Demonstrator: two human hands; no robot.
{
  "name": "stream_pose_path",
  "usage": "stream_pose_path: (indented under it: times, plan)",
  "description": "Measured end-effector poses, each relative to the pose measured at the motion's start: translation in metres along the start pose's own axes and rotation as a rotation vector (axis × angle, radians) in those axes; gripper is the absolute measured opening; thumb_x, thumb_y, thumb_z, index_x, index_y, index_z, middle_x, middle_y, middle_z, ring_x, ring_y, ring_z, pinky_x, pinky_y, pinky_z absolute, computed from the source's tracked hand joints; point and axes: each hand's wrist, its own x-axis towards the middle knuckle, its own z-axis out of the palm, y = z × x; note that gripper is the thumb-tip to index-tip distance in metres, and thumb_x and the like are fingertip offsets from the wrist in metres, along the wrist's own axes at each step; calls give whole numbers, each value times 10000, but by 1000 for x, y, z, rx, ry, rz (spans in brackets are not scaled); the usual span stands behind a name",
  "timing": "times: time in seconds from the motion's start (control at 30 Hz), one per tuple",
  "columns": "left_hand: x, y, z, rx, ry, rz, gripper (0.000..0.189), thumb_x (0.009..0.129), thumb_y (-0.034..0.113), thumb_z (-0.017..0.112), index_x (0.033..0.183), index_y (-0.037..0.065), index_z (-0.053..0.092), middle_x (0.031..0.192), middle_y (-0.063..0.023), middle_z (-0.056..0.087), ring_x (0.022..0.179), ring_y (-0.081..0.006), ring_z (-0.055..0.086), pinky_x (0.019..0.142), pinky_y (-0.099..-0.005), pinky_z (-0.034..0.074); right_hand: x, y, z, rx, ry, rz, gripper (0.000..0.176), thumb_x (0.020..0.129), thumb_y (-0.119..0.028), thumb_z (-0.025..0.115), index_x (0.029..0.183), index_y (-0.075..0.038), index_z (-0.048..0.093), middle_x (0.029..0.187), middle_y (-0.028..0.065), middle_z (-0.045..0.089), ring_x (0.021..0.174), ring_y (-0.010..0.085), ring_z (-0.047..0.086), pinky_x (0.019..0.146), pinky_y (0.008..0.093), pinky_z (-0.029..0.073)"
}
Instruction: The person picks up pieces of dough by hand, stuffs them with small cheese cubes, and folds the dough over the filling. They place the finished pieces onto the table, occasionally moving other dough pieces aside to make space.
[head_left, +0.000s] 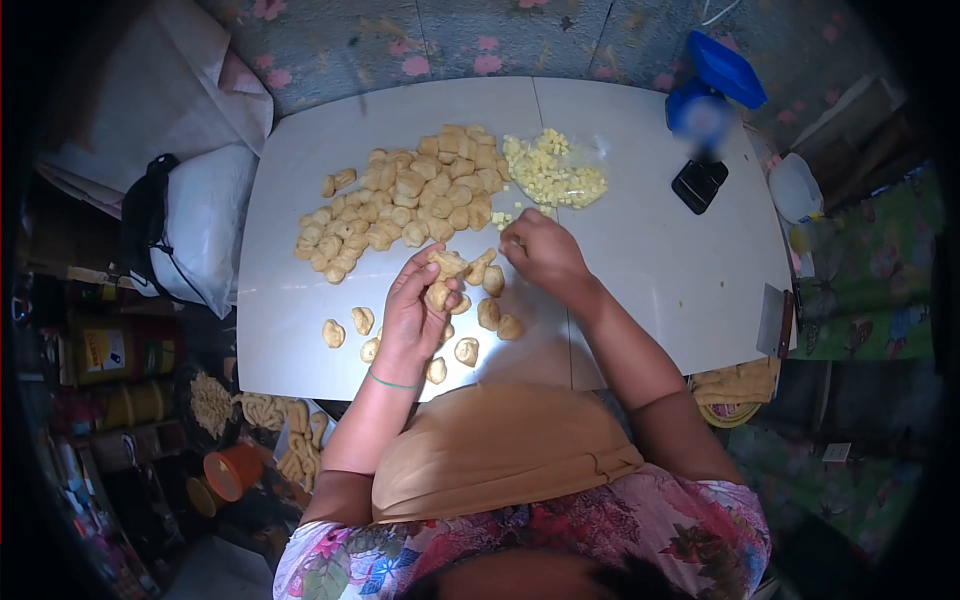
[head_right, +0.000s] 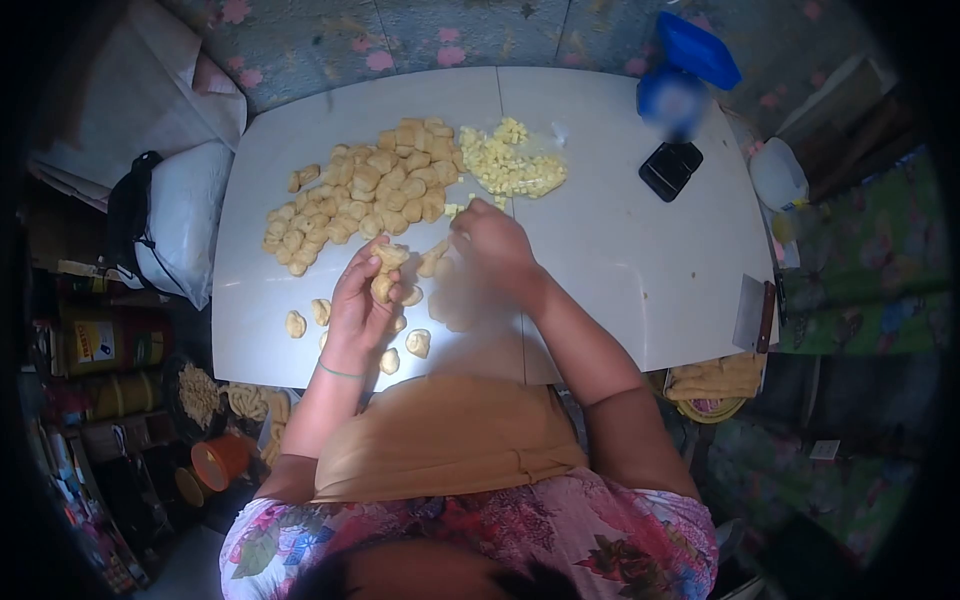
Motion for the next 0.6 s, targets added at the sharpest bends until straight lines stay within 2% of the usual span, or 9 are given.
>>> stream_pose_path:
  times: [0.03, 0.13, 0.23, 0.33, 0.43, 0.6]
  plan:
    - [0, 0, -1, -2, -4, -7, 291, 924, 70, 501, 1202, -16, 507, 976, -135, 604, 735, -198, 606, 577, -274, 491, 8, 3, 5, -96, 28, 121, 156, 817, -207, 667, 889, -70, 681, 904, 102, 579, 853, 285, 593, 751, 385, 481]
    - [-2, 4, -4, -10, -25, -15, 293, 926, 90, 504, 1201, -13, 503, 991, -148, 610, 726, -192, 603, 574, -278, 487, 23, 13, 18, -297, -20, 145, 178, 762, -157, 670, 918, -70, 676, 886, 96, 584, 929, 272, 597, 781, 410, 489]
    - [-4, 7, -4, -21, -47, 0, 290, 925, 104, 503, 1191, -10, 499, 1012, -170, 616, 734, -194, 602, 574, -283, 484, 29, 18, 10, -270, -54, 86, 186, 764, -131, 651, 934, -57, 668, 907, 118, 603, 914, 282, 606, 784, 397, 488]
    - [-5, 9, -3, -38, -52, 0, 280, 921, 111, 503, 1176, -5, 496, 1026, -189, 616, 743, -198, 603, 577, -284, 484, 27, 11, -2, 140, 15, 249, 195, 772, -129, 620, 949, -58, 664, 915, 135, 637, 861, 295, 626, 755, 387, 493]
    - [-2, 6, -6, -55, -64, -34, 272, 918, 112, 504, 1165, -1, 496, 1029, -195, 615, 745, -202, 601, 578, -283, 484, 27, 23, 0, 226, 48, 289, 194, 774, -133, 611, 946, -56, 656, 893, 145, 661, 800, 306, 635, 718, 376, 497]
    - [2, 1, -2, -51, -84, -79, 274, 912, 111, 507, 1162, 1, 496, 1036, -191, 615, 738, -201, 595, 584, -281, 485, 26, 29, -7, 176, 2, 378, 171, 779, -118, 616, 935, -57, 655, 871, 141, 659, 770, 294, 630, 706, 382, 498]
